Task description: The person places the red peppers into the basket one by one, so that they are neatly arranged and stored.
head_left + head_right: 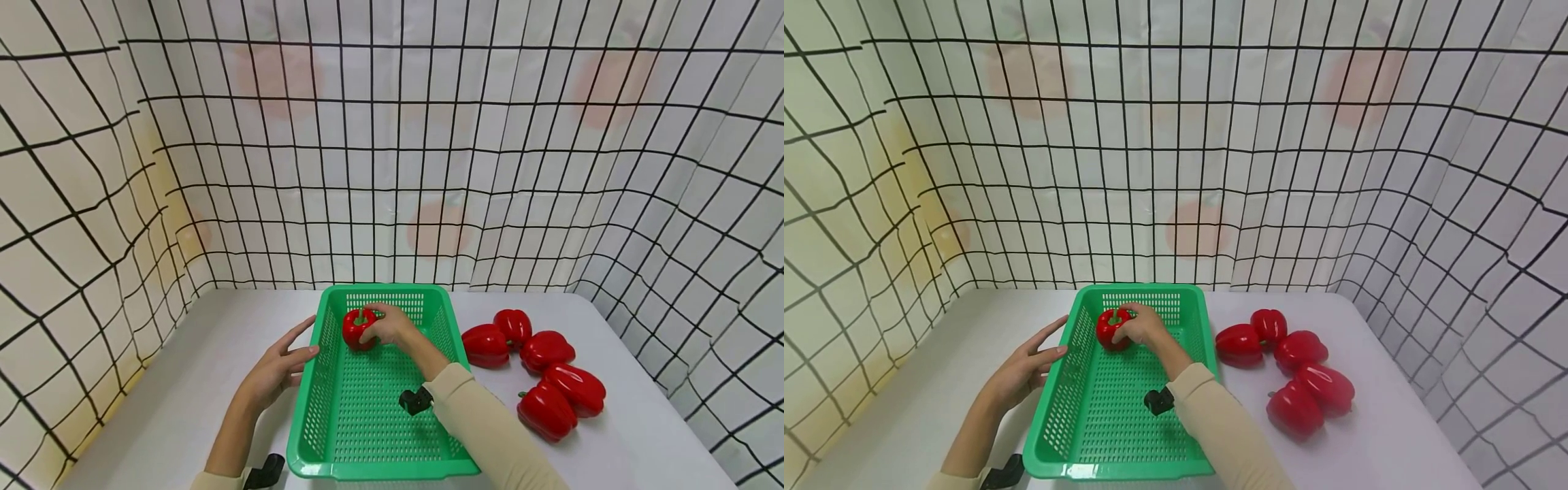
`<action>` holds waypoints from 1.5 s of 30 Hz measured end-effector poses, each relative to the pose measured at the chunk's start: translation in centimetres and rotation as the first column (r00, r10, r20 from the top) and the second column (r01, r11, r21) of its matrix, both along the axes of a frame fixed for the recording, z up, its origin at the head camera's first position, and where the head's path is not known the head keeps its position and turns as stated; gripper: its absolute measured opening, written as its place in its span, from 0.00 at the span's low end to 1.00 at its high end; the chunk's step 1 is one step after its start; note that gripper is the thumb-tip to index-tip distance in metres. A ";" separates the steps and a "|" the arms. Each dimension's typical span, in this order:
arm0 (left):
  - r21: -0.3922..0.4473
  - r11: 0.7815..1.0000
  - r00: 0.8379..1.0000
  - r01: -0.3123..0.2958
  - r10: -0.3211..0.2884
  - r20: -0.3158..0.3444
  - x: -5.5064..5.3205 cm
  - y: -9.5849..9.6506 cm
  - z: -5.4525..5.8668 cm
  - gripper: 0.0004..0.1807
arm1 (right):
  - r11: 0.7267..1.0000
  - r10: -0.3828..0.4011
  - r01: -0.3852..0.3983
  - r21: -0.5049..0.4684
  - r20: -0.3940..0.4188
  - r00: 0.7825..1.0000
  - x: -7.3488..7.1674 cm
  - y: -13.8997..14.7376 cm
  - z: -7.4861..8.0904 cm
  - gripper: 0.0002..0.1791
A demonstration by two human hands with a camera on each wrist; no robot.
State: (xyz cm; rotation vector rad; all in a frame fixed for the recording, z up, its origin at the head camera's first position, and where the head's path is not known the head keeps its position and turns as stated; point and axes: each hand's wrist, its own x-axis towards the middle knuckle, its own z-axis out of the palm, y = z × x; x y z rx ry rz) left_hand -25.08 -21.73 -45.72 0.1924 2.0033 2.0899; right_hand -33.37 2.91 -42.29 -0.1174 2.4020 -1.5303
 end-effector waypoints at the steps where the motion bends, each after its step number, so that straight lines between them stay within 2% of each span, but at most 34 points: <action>1: 0.000 1.000 1.000 0.001 -0.001 0.000 0.0 0.0 0.0 0.40 | 1.000 0.003 -0.003 -0.002 0.003 1.000 0.0 0.0 0.0 0.43; 10: 0.012 1.000 1.000 0.012 -0.012 0.003 -0.1 0.1 -0.1 0.40 | 1.000 0.009 -0.009 -0.001 -0.007 1.000 0.1 0.2 0.3 0.44; 17: -0.003 1.000 1.000 -0.007 0.007 0.007 -0.2 0.0 -0.1 0.40 | 0.997 0.035 -0.028 0.078 -0.083 0.996 0.2 0.2 0.6 0.44; 22: -0.002 1.000 1.000 -0.003 0.004 0.010 -0.1 0.0 -0.1 0.39 | 0.993 0.049 -0.038 0.110 -0.102 0.994 0.3 0.7 1.3 0.44; 28: 0.000 1.000 1.000 0.001 -0.001 0.007 -0.1 0.1 0.0 0.39 | 0.984 0.067 -0.047 0.171 -0.115 0.991 0.4 1.9 3.1 0.43; 35: -0.002 1.000 1.000 -0.014 0.014 0.004 -0.1 0.0 -0.1 0.40 | 0.967 0.103 -0.066 0.246 -0.143 0.984 0.9 3.1 5.8 0.44; 42: 0.004 1.000 1.000 -0.005 0.005 0.005 0.0 0.0 -0.1 0.40 | 0.932 0.164 -0.069 0.355 -0.244 0.956 1.9 5.2 8.0 0.44; 45: 0.004 1.000 1.000 0.002 -0.002 -0.004 0.0 0.2 -0.1 0.40 | 0.926 0.181 -0.071 0.371 -0.272 0.945 2.4 6.2 8.8 0.45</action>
